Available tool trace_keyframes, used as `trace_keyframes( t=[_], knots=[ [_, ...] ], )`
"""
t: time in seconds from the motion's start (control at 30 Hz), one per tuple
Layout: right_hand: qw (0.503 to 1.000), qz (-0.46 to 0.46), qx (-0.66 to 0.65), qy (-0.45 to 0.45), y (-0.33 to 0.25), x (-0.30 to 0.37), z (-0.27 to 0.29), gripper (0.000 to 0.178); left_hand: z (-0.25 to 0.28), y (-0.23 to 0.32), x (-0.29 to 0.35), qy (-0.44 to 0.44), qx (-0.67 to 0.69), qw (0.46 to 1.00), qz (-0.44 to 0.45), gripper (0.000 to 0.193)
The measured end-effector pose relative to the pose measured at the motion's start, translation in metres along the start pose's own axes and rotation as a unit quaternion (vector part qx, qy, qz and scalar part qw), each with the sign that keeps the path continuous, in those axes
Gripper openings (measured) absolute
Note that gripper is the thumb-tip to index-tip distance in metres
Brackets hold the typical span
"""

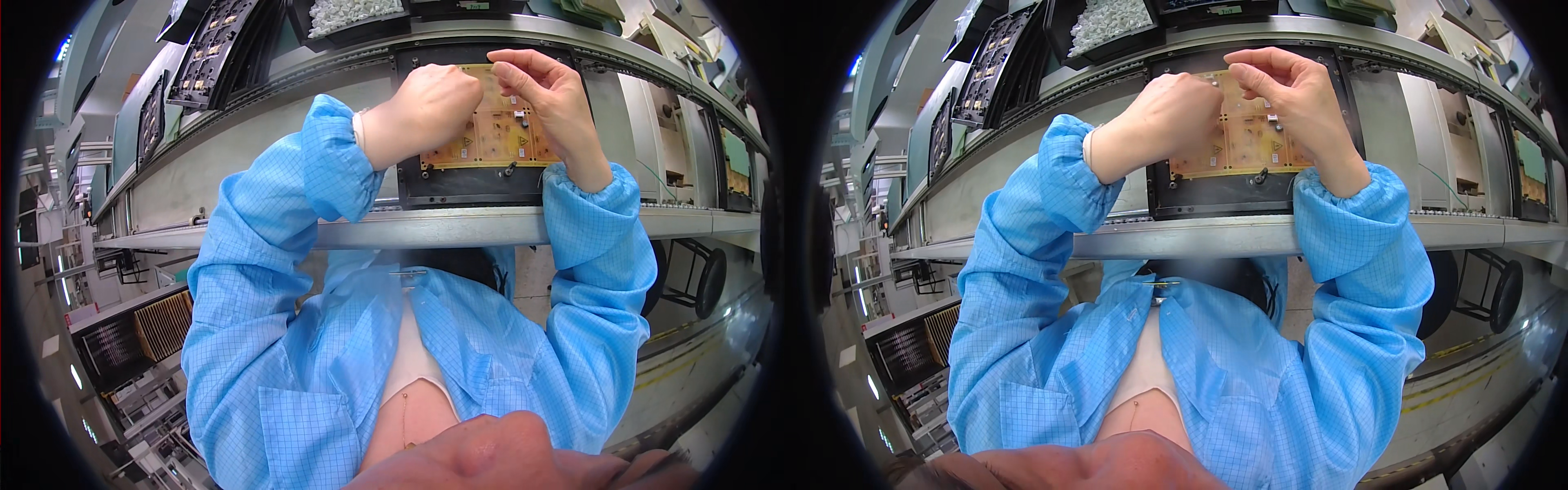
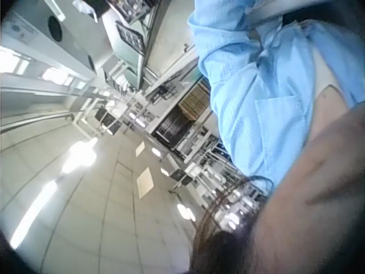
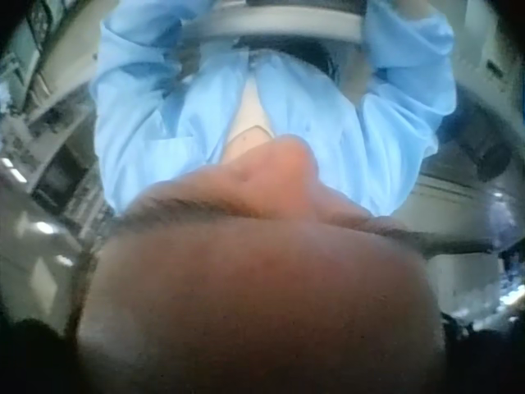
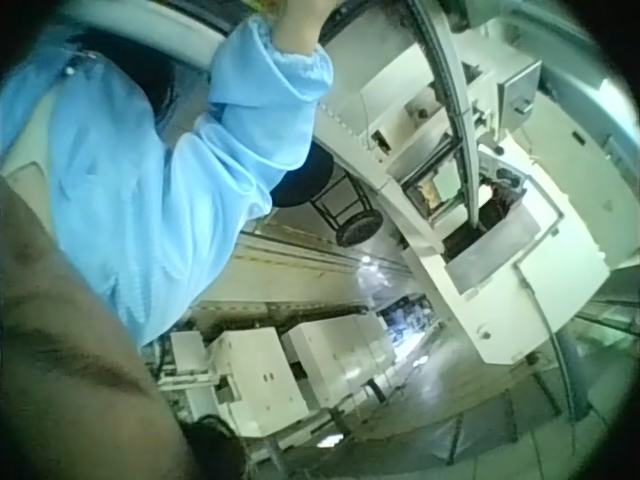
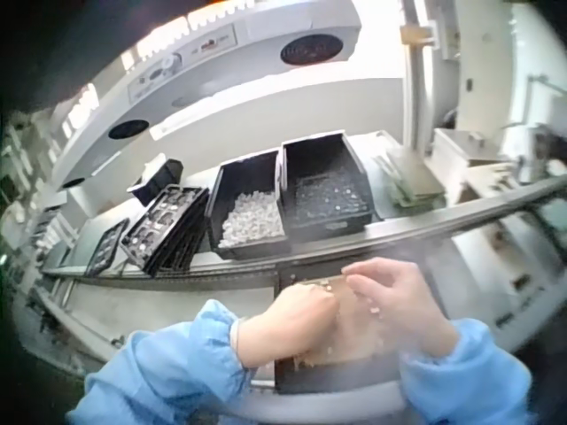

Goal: Assembling components onto printed circuit boards at an electronics manufacturing station.

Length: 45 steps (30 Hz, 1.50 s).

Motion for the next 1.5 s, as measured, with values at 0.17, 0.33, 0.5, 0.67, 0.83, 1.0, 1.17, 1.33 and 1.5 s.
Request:
trace_keyframes(
  t=[0.17,0.33,0.5,0.67,0.83,1.0,1.17,1.33,1.5],
  knots=[
    [0.996,-0.057,-0.064,-0.021,0.009,0.0,0.002,0.026,-0.022,0.003,0.007,0.109,-0.004,0.993,-0.035,0.014],
    [0.974,-0.154,-0.145,-0.077,0.027,0.006,0.014,0.026,-0.016,0.002,0.011,0.185,0.056,0.981,0.018,0.012],
    [0.963,-0.191,-0.162,-0.099,0.027,0.02,0.026,0.026,0.005,-0.007,0.052,0.267,0.076,0.959,-0.054,0.019],
    [0.972,-0.217,-0.067,-0.059,0.03,0.024,0.037,0.025,-0.003,-0.006,0.067,0.314,0.045,0.944,-0.094,0.03],
    [0.986,-0.114,0.106,-0.065,0.019,0.02,0.044,0.021,-0.004,0.017,0.07,0.34,0.029,0.925,-0.169,0.033],
    [0.958,-0.015,0.286,-0.031,0.001,0.025,0.056,0.013,-0.005,0.013,0.076,0.349,0.02,0.923,-0.161,0.017],
    [0.934,0.062,0.351,-0.021,-0.005,0.036,0.034,0.009,0.003,-0.015,0.092,0.327,0.054,0.937,-0.113,0.026],
    [0.886,0.231,0.401,-0.035,-0.024,0.046,-0.002,0.01,-0.002,-0.033,0.1,0.329,0.128,0.934,-0.062,0.033],
    [0.874,0.248,0.417,-0.038,-0.028,0.045,0.0,0.01,-0.006,-0.029,0.092,0.32,0.149,0.934,-0.061,0.037]
  ],
)
Point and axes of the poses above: each hand's wrist, its own x-axis away from the middle knuckle, its own z-axis out of the back of the hand, y = z × x, the point moved 9 cm from there along -x, towards the middle knuckle, and after that the axes turned 15 degrees about y, right-handed, at the moved point
